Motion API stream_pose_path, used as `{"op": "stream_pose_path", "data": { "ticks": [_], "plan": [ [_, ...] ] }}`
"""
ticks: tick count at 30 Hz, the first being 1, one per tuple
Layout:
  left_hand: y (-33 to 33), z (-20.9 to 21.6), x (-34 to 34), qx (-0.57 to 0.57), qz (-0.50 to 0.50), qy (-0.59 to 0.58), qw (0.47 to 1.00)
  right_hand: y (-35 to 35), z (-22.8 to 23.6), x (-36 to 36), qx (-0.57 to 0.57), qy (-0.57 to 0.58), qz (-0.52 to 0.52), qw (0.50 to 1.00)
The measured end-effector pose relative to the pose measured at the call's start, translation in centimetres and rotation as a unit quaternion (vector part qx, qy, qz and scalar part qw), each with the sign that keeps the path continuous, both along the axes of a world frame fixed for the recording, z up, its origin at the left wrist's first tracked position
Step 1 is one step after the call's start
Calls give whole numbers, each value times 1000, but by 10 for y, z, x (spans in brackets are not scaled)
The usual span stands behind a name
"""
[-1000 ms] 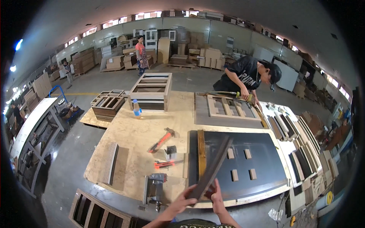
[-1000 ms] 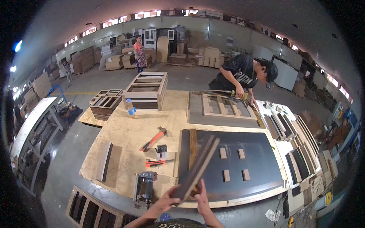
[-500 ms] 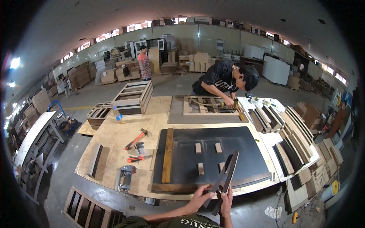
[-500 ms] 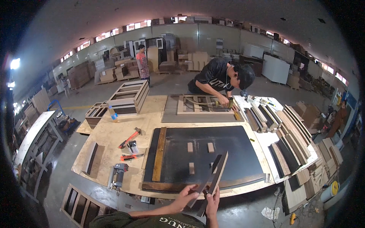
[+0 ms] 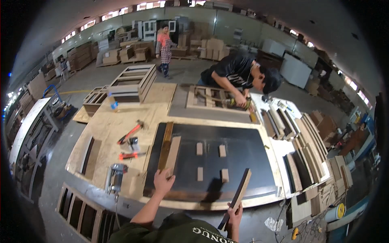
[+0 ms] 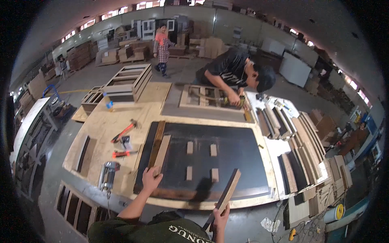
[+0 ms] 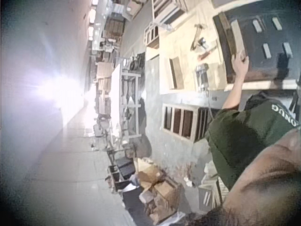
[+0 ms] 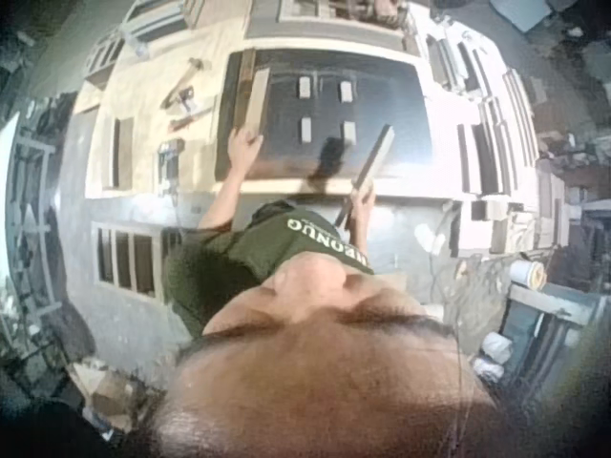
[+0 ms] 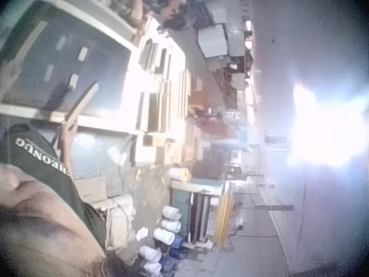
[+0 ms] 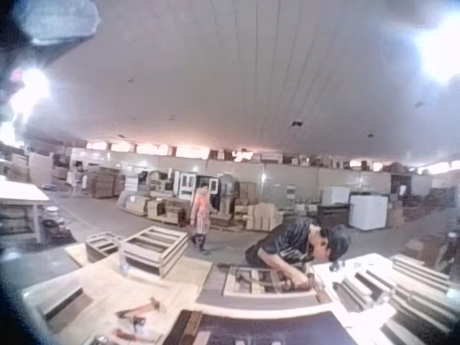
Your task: Assembling wooden furniture frames by placing slats into a jig and securing them with a pneumatic staple gun.
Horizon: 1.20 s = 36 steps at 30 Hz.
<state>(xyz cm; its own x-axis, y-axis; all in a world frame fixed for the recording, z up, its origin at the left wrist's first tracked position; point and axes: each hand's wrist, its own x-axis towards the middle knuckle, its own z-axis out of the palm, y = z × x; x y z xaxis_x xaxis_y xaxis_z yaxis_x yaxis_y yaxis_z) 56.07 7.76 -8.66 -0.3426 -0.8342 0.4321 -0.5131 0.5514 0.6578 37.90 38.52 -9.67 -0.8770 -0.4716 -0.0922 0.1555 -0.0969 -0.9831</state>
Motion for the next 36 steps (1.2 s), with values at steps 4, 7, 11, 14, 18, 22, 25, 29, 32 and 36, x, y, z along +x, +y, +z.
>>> {"op": "stream_pose_path", "data": {
  "ticks": [4, 7, 11, 14, 18, 22, 25, 29, 32, 36],
  "plan": [
    [6, -10, -21, 6, 23, -24, 999, -9, 32, -5, -26, -31, 10, 999],
    [5, -19, -41, 23, 22, -117, 993, -28, 32, -19, -33, -32, -12, 999],
    [-12, -19, -55, 63, -14, -236, 970, -51, 33, -27, -40, -47, -10, 998],
    [-28, -19, -61, 37, -30, -244, 969, -63, 28, -27, -42, -56, 3, 998],
    [-44, -31, -60, -18, 4, -247, 969, -73, 30, -22, -40, -64, 27, 997],
    [-49, -41, -58, 19, 35, -226, 973, -80, 35, -18, -29, -78, -1, 997],
    [-45, -39, -55, 39, 22, -233, 972, -81, 53, -16, 9, -94, 14, 995],
    [-55, -42, -65, 38, 25, -240, 970, -76, 41, -30, -10, -52, 24, 998],
    [-48, -39, -67, -17, 34, -218, 975, -57, 13, -70, 128, 36, 51, 990],
    [-17, -32, -57, -28, -3, -211, 977, -71, 38, -146, 241, 154, 50, 957]
  ]
}}
